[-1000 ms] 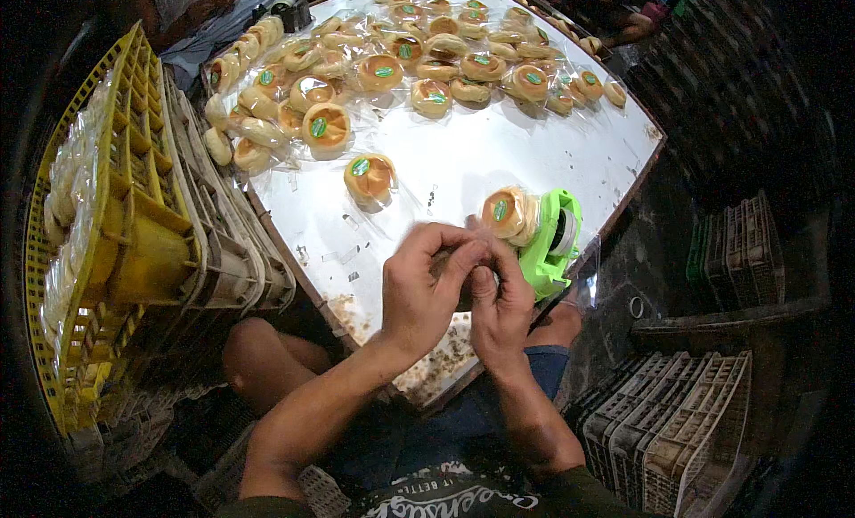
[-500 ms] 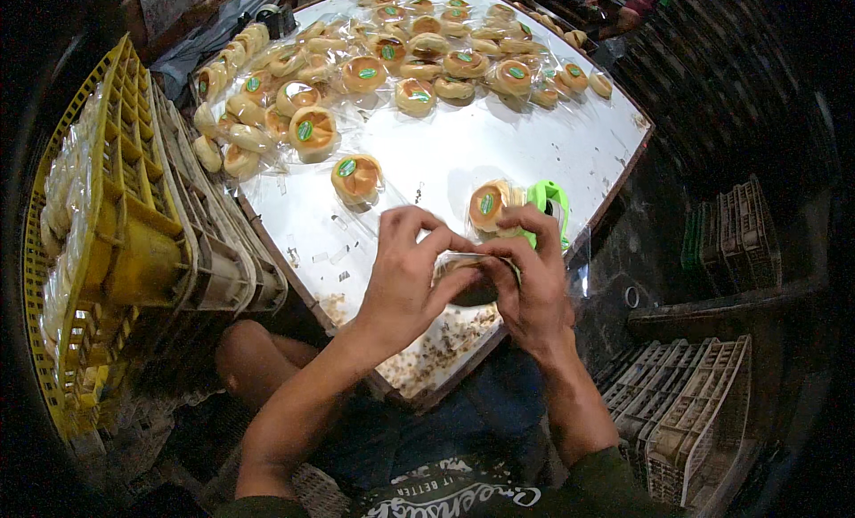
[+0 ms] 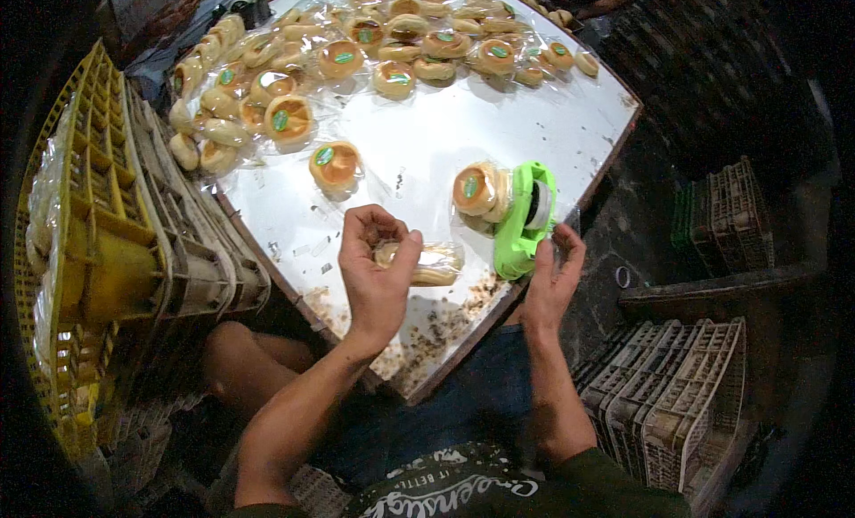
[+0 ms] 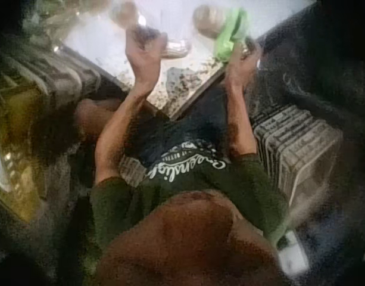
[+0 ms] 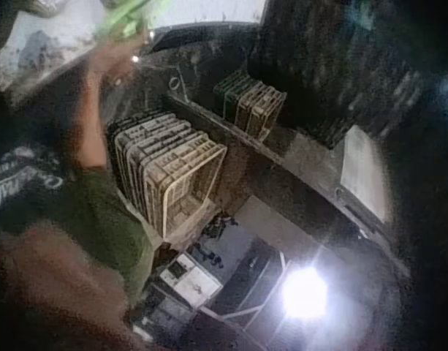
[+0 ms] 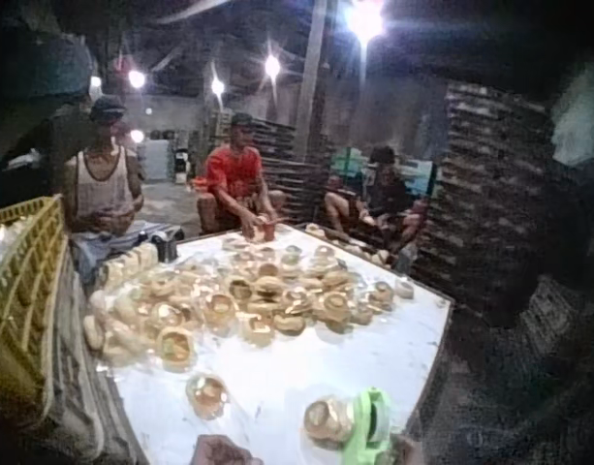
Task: The person places buns into clear plastic bags and seals them using a handheld tape dispenser. The sealed buns are then placed into a yellow crate.
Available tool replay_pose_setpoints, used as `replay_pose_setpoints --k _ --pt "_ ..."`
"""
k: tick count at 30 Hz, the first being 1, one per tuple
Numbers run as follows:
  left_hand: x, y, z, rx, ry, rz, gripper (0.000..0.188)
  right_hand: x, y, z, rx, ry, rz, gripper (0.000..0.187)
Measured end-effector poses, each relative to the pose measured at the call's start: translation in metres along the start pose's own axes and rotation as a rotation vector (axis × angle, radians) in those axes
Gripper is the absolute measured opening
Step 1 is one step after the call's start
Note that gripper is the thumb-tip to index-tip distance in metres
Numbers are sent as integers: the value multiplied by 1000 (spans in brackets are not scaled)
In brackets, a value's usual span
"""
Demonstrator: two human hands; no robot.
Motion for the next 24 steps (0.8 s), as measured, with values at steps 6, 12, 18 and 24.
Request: replay_pose_setpoints --k 6,12,18,24 --pt "-16 -8 -19 61 -22 69 20 -30 82 30 269 -150 -390 54" --pt "-15 -16 -12 53 -15 83 20 1 54 38 177 -15 -251 33" --pt "-15 -36 -9 148 -55 122 19 31 0 -27 -359 -265 -445 26" --pt "-6 -24 -8 26 36 129 19 26 -66 -94 -324 -346 -25 22"
Point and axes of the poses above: each hand's wrist, its own x-axis away from the middle knuckle, its own z-axis out of the back of the hand, y = z × x, the point moved 4 cm from there along -x, towards the middle knuckle, and after that the axes turned 15 degrees about -y, right-handed, at the moved point
